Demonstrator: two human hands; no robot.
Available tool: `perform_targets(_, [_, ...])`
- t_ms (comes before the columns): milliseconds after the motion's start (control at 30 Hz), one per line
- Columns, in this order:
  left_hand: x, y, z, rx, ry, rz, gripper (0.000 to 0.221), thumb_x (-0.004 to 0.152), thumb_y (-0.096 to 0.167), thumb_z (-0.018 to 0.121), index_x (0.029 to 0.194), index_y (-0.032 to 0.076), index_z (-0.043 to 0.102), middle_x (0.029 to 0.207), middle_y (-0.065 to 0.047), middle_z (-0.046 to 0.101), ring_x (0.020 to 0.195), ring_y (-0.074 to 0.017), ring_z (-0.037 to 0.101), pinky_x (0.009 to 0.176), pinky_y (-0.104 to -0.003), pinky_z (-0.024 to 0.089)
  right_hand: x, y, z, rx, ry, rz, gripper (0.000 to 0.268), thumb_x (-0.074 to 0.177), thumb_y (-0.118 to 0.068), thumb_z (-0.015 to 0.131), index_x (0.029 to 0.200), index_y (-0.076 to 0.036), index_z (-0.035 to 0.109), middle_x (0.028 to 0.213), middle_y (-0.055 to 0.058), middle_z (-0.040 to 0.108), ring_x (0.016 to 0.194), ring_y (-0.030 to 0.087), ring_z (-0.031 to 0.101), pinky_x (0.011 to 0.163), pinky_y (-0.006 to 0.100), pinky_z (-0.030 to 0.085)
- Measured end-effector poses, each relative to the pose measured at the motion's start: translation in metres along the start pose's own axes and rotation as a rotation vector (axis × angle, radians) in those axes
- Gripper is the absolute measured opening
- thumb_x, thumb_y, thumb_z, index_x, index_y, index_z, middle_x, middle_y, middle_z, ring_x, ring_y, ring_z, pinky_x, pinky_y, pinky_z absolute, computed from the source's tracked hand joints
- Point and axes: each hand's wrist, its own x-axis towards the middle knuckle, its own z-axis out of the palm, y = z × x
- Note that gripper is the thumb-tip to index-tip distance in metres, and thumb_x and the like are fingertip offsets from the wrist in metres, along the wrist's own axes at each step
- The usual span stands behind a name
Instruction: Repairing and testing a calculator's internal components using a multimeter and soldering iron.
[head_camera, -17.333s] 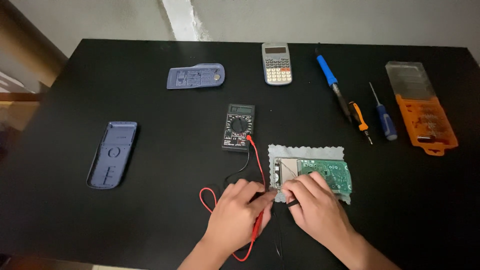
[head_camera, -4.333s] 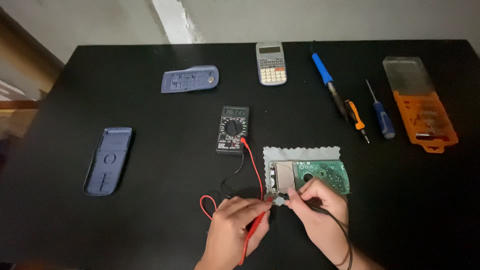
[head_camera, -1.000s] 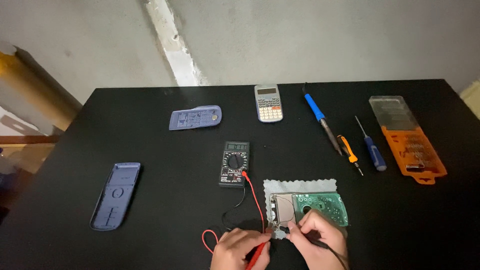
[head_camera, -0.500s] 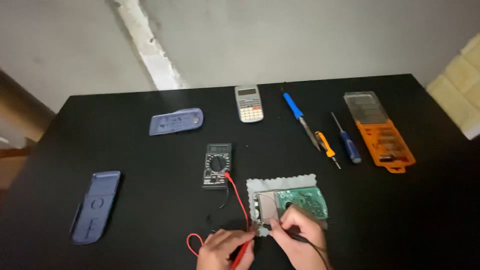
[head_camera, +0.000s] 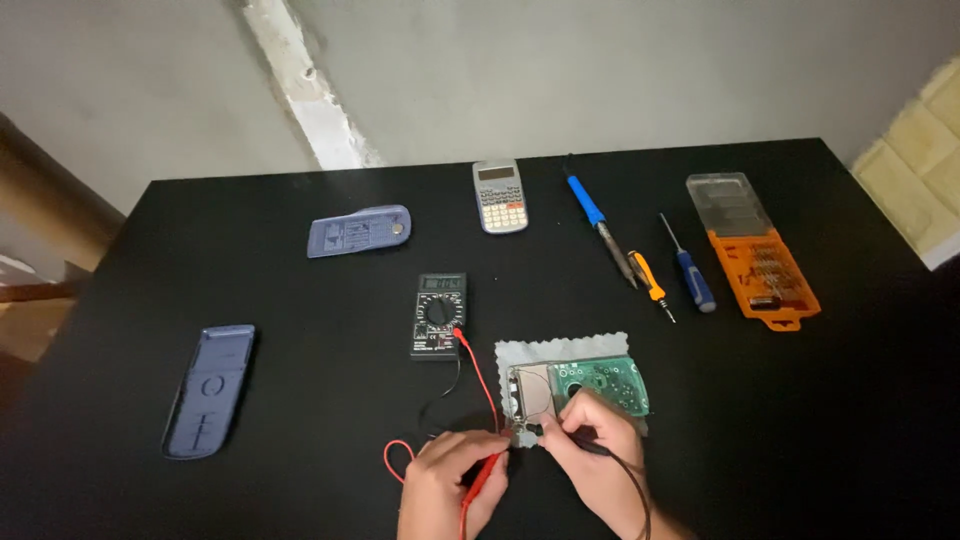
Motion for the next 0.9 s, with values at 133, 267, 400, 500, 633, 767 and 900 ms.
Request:
perform_targets(133, [0.0,-0.003,-0.001,-0.003,-0.012,-0.041,0.019,0.069,0.008,0.079,0.088,0.01,0.081,0.092,-0.001,0.085,0.078,-0.0154,0.08,0.074,-0.026,0.061,-0.002,0.011,0.001,0.034,-0.011,0.026,0.031,0.079,0.001,0.077,0.059,-0.006,0.054,0.06,-0.001,0.056,0.05,0.008,0.045,0.048,0.022,0.038])
perform_targets(267, [-0.002,-0.014,0.003,0.016,-0.039,-0.009,0.018,0.072,0.011,0.078,0.089,0.01,0.082,0.091,-0.003,0.084,0.077,-0.0168,0.079,0.076,-0.028,0.06,-0.003,0.025,0.004,-0.001,-0.027,0.02,0.031,0.076,0.001,0.079,0.06,-0.007,0.055,0.059,0.0,0.057,0.05,0.009,0.046,0.05,0.023,0.041])
perform_targets(400, [-0.004,-0.014,0.003,-0.005,-0.007,0.048,0.02,0.068,0.006,0.078,0.087,0.011,0.082,0.091,0.002,0.085,0.074,-0.0142,0.077,0.074,-0.025,0.056,-0.007,0.032,0.006,0.087,-0.007,0.083,0.033,0.076,0.005,0.078,0.058,-0.004,0.053,0.059,0.002,0.059,0.052,0.011,0.048,0.052,0.024,0.042])
perform_targets(500, [-0.002,-0.018,0.006,-0.007,0.009,0.041,0.02,0.067,0.006,0.079,0.085,0.012,0.082,0.088,0.002,0.085,0.074,-0.0135,0.079,0.073,-0.025,0.058,-0.004,0.038,0.006,0.057,0.002,0.062,0.031,0.073,0.004,0.079,0.057,-0.005,0.054,0.059,0.002,0.063,0.052,0.011,0.054,0.053,0.023,0.045])
perform_targets(633, [0.0,-0.02,0.005,-0.017,-0.117,-0.048,0.023,0.071,0.009,0.077,0.092,0.013,0.084,0.093,-0.001,0.086,0.084,-0.0149,0.082,0.078,-0.029,0.059,-0.002,0.037,0.004,0.037,-0.02,0.089,0.031,0.073,0.003,0.082,0.058,-0.006,0.057,0.057,0.001,0.059,0.049,0.01,0.048,0.048,0.023,0.042])
perform_targets(767, [-0.006,-0.033,0.01,-0.007,-0.007,0.044,0.022,0.066,0.008,0.082,0.088,0.013,0.083,0.091,0.002,0.086,0.078,-0.0126,0.08,0.075,-0.025,0.06,-0.003,0.029,0.006,0.103,0.015,0.011,0.03,0.074,0.006,0.078,0.06,-0.006,0.054,0.062,0.0,0.059,0.054,0.01,0.05,0.055,0.022,0.044])
perform_targets(900, [-0.006,-0.041,0.011,-0.02,-0.045,0.063,0.021,0.068,0.009,0.083,0.089,0.012,0.083,0.091,-0.001,0.086,0.076,-0.0129,0.082,0.076,-0.027,0.063,-0.002,0.025,0.005,0.099,0.009,-0.029,0.033,0.073,0.008,0.077,0.062,-0.007,0.05,0.065,0.001,0.057,0.056,0.011,0.048,0.055,0.023,0.043])
